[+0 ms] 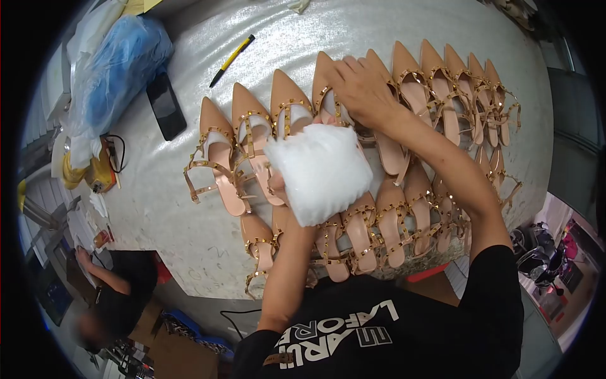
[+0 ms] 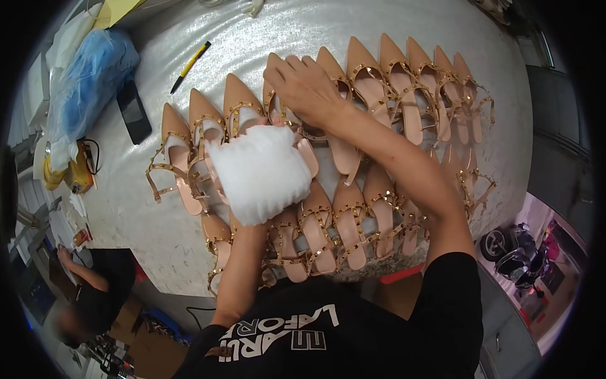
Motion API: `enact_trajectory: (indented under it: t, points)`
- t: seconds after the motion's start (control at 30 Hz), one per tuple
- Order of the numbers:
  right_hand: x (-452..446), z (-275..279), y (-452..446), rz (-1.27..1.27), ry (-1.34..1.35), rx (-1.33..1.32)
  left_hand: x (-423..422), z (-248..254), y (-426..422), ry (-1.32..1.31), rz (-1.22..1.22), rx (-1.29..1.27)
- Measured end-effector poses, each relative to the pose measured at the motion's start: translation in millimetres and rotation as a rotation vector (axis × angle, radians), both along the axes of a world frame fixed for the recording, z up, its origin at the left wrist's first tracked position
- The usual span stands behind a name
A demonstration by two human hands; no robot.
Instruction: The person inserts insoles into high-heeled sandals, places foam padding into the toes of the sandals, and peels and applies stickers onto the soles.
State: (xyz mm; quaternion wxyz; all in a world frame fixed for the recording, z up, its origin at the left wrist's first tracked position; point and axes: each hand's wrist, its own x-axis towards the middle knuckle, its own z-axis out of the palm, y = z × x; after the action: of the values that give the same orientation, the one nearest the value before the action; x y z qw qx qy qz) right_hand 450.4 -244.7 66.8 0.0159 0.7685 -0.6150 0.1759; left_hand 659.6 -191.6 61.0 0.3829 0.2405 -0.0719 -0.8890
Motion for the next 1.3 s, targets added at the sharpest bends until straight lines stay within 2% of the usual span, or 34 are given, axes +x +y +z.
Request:
enact_trajectory:
  t: [0.07,0.1,0.17,0.2,0.27,0.3,0.37,0.43,0.47,0.5,0.57,0.6,0.63,0.67,0.7,0.73,0.77,0.8,0.83,0.87,0.93,0.97,1.0,1.07,1.1,1.17,1.2,1.3]
  points:
    - [0.1,-12.6,-22.8,0.098,0.032,-0.122,6.1,2.4,-0.5,0.193,-0.062,0.051]
    - [5.9,-17.9,-28.3,0.095,0.032,-0.124,7.6,8.3,-0.4,0.192,-0.066,0.049]
    - [18.1,-20.9,-36.0,-0.037,0.037,0.308,5.8,31.8,-1.6,0.074,-0.209,0.102]
    - [22.6,-0.3,-39.0,-0.085,-0.030,0.506,5.7,47.4,-0.7,0.076,-0.216,0.097]
    - [10.9,16.3,-17.3,-0.072,-0.109,0.403,11.0,76.2,7.3,-0.038,-0.195,0.045]
    - [3.1,25.5,0.4,-0.061,-0.189,0.309,21.7,81.4,13.8,-0.163,-0.240,-0.088]
    - [-1.4,94.1,54.1,-0.084,-0.516,0.172,38.8,107.5,33.5,-0.470,-0.261,-0.263]
    - [23.5,158.4,117.8,-0.115,-0.644,0.337,26.6,116.7,50.8,-0.898,-0.063,-0.403]
    - [47.3,163.3,145.3,-0.126,-0.649,0.434,17.9,119.5,53.5,-1.018,-0.028,-0.459]
    - [60.7,159.9,162.9,-0.142,-0.644,0.520,11.9,118.5,52.5,-1.010,-0.035,-0.470]
    - [54.2,152.0,183.6,-0.214,-0.692,0.450,1.2,113.1,52.8,-0.588,0.029,-0.363]
    - [49.0,148.6,192.7,-0.264,-0.746,0.386,-3.3,108.2,51.9,-0.574,0.023,-0.386]
    - [38.6,144.6,198.6,-0.170,-0.676,0.273,-6.4,107.7,52.8,-0.576,0.018,-0.391]
    - [28.0,140.2,205.8,-0.173,-0.681,0.266,-9.5,108.0,52.9,-0.793,-0.169,-0.609]
    - [16.3,135.8,212.5,-0.097,-0.540,0.258,-14.7,107.8,51.2,-1.003,-0.359,-0.827]
    - [4.8,134.2,213.0,-0.022,-0.398,0.252,-26.8,111.9,46.6,-0.928,-0.426,-0.668]
    - [-15.6,137.4,205.4,-0.106,-0.255,0.092,-40.9,114.5,42.3,-0.853,-0.489,-0.505]
    - [-40.1,147.0,187.8,-0.188,-0.113,-0.064,-48.0,94.2,42.9,-0.593,-0.440,-0.375]
    - [-65.1,155.4,169.0,-0.281,-0.199,-0.143,-54.4,74.1,45.2,-0.332,-0.388,-0.242]
    - [-88.9,156.9,151.3,-0.374,-0.279,-0.223,-65.0,80.7,43.8,-0.247,-0.339,-0.223]
    - [-105.9,129.1,113.2,-0.185,-0.371,-0.120,-74.3,62.8,30.9,-0.134,-0.324,-0.163]
    - [-104.9,105.1,101.1,-0.114,-0.425,0.066,-76.7,31.4,19.6,0.123,-0.310,-0.057]
    - [-102.1,76.7,94.1,-0.040,-0.477,0.252,-77.5,23.4,19.7,0.124,-0.314,-0.058]
    - [-100.7,31.2,88.0,0.096,-0.429,0.383,-79.7,8.9,17.0,0.147,-0.229,-0.069]
    - [-94.5,27.4,82.8,0.099,-0.431,0.385,-80.1,2.2,15.7,0.156,-0.181,-0.071]
    - [-71.9,19.8,78.3,0.111,-0.503,0.137,-75.4,-7.8,19.0,0.163,-0.082,-0.061]
    - [-71.3,12.0,72.6,0.135,-0.495,0.135,-71.7,-1.3,21.0,0.158,-0.082,-0.049]
    - [-67.0,1.1,61.7,0.002,-0.355,0.149,-61.1,44.4,15.3,0.019,-0.283,0.023]
